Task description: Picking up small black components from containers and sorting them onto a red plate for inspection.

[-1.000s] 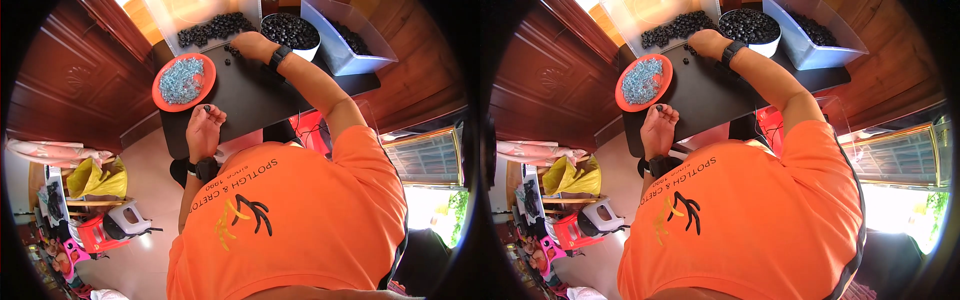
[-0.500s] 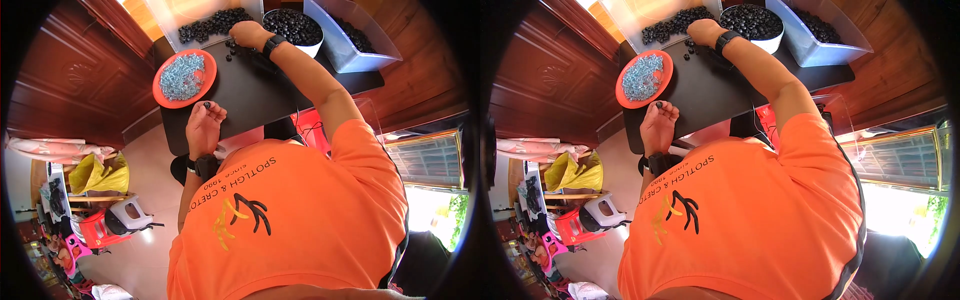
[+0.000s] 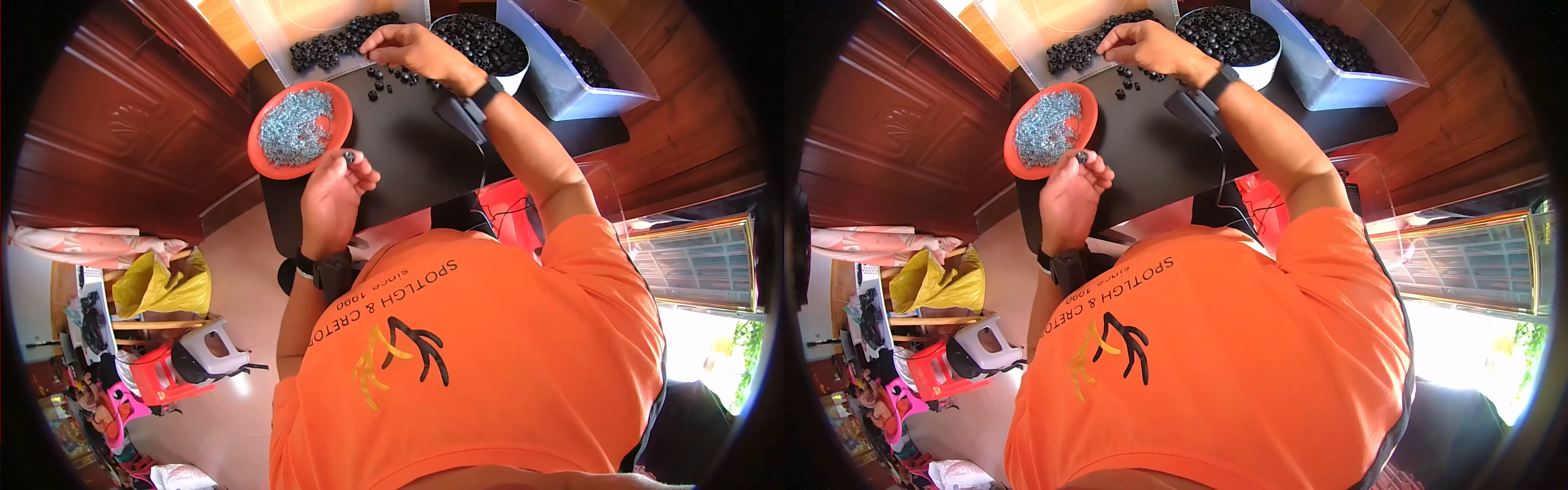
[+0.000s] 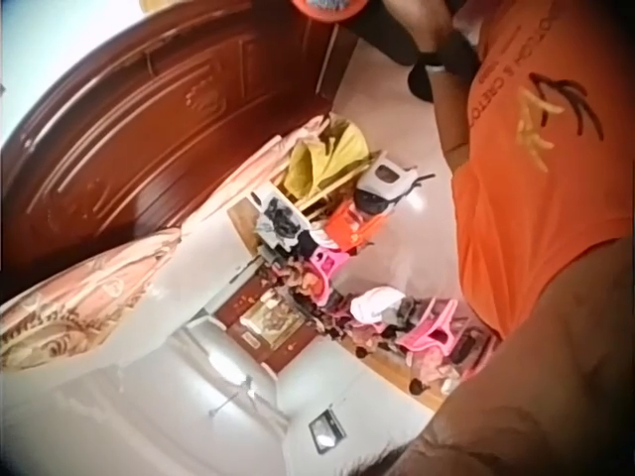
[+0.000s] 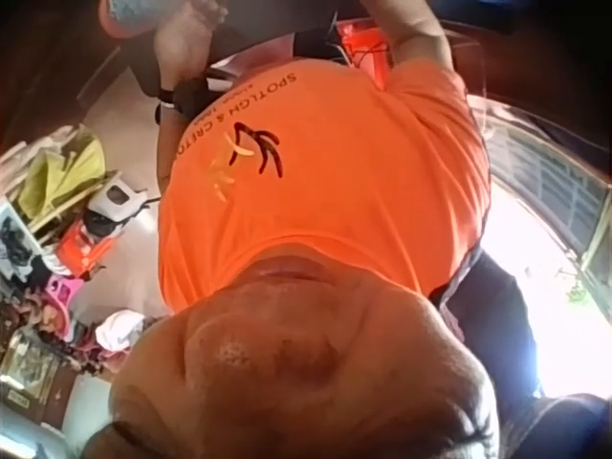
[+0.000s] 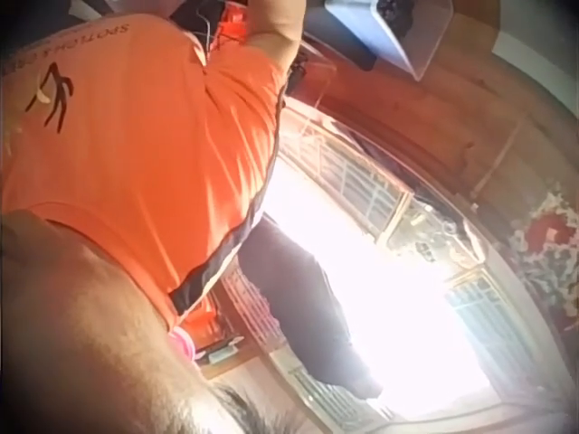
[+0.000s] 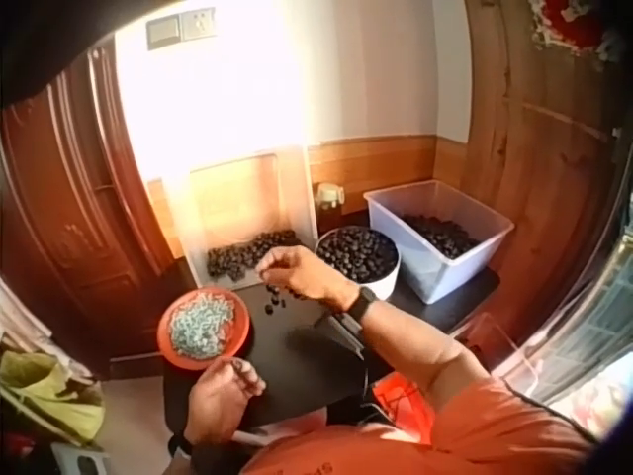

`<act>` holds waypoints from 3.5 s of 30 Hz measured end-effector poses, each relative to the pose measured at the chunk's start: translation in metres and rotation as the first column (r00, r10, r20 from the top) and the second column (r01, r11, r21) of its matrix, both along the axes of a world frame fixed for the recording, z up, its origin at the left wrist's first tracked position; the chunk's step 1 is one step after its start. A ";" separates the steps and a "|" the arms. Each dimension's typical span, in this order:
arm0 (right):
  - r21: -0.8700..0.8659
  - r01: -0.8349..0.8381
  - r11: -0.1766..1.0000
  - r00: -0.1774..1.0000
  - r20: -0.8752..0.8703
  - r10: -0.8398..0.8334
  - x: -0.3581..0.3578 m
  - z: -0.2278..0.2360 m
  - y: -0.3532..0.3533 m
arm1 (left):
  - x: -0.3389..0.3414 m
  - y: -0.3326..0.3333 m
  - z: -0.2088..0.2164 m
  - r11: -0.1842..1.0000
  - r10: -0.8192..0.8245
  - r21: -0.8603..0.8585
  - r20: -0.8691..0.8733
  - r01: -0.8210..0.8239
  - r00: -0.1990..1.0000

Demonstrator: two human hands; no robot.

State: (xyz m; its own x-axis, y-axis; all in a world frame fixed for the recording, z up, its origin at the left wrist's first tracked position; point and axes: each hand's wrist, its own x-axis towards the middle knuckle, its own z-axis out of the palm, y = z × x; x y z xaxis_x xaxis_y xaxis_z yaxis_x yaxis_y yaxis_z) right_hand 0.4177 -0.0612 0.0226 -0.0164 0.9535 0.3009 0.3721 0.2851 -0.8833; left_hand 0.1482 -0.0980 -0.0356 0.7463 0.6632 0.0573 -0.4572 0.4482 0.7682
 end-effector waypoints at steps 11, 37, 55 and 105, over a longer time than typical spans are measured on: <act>0.016 -0.201 0.979 0.822 -0.542 0.178 -0.047 0.004 -0.080 | 0.028 0.009 0.030 0.995 -0.092 -0.033 0.144 0.098 0.985; 0.027 -0.145 0.989 0.912 -0.384 0.144 -0.062 -0.012 -0.078 | 0.029 0.011 0.025 0.999 0.001 0.039 0.090 -0.004 0.996; -0.004 -0.253 0.968 0.841 -0.494 0.218 -0.066 -0.011 -0.073 | 0.019 0.010 0.021 0.994 -0.001 0.111 0.084 -0.009 0.996; 0.360 -0.098 0.928 0.993 -0.020 0.113 -0.091 -0.001 -0.089 | 0.022 0.003 0.033 0.999 0.034 -0.037 0.129 -0.030 0.991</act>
